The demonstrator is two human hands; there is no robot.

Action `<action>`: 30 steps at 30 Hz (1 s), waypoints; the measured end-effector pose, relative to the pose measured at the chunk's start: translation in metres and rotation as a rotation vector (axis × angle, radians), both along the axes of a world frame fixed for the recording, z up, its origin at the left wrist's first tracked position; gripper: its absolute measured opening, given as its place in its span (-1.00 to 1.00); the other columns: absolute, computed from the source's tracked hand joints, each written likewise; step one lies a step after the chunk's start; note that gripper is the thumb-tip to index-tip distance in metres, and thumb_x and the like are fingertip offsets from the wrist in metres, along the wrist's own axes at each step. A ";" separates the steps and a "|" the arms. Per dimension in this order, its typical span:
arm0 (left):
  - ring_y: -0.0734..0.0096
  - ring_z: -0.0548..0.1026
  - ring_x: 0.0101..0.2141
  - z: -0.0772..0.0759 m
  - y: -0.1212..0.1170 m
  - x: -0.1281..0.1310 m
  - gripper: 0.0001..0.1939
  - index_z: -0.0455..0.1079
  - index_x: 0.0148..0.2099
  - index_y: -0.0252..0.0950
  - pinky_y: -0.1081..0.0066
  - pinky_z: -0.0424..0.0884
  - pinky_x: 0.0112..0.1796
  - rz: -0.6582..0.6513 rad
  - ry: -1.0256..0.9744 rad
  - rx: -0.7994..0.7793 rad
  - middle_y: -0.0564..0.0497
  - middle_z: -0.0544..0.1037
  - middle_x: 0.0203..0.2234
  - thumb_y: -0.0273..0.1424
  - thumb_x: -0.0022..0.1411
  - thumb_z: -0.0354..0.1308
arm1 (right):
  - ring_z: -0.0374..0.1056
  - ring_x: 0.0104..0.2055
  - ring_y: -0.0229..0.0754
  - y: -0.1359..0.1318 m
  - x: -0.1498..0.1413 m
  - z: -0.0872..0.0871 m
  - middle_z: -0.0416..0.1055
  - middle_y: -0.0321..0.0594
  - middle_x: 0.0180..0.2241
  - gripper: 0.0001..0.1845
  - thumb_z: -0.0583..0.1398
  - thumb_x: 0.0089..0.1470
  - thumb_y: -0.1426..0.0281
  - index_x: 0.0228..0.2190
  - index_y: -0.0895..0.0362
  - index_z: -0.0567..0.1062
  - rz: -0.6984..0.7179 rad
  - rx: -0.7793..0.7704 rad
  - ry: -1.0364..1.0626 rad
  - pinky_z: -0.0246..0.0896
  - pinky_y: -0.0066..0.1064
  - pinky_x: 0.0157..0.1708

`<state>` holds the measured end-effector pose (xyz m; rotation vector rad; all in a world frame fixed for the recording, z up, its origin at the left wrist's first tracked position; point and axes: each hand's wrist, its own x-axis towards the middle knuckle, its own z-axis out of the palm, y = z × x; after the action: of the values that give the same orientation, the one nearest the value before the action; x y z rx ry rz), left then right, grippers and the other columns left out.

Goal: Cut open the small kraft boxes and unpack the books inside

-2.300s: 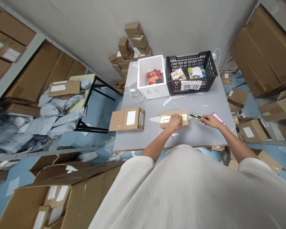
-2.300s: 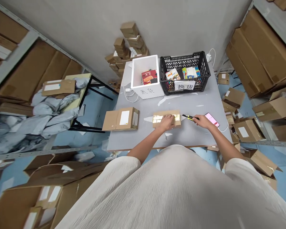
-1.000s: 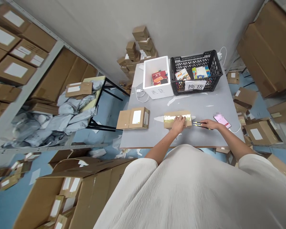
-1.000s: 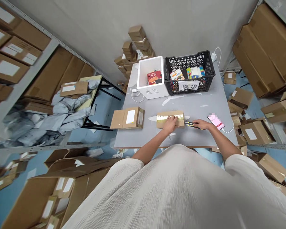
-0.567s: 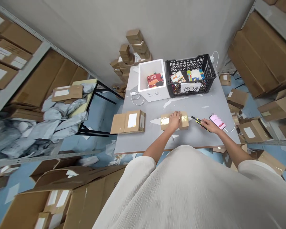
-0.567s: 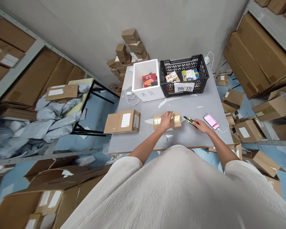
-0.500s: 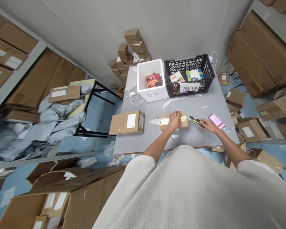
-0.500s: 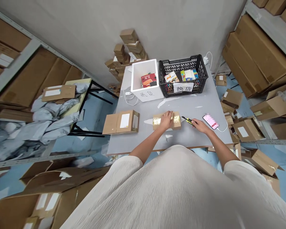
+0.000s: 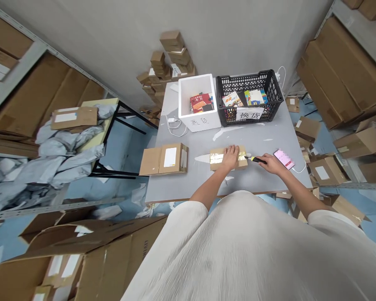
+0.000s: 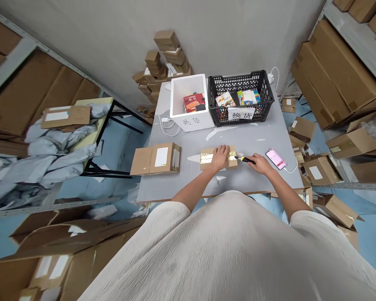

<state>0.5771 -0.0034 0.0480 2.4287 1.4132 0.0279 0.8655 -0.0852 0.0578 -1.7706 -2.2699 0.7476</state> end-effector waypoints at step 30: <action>-0.07 0.14 0.56 -0.006 -0.014 -0.003 -0.42 0.22 0.51 -0.29 -0.25 -0.02 0.47 0.049 -0.037 0.050 -0.32 0.23 0.57 -0.45 0.56 -0.24 | 0.47 0.10 0.15 0.006 0.003 -0.023 0.53 0.06 0.09 -0.40 0.05 0.52 0.09 0.39 -0.01 0.53 -0.011 0.091 0.045 0.38 -0.06 0.16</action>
<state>0.5742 -0.0175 0.0424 2.4203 1.4721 0.1207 0.8681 -0.0792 0.0344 -1.7070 -2.2270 0.6644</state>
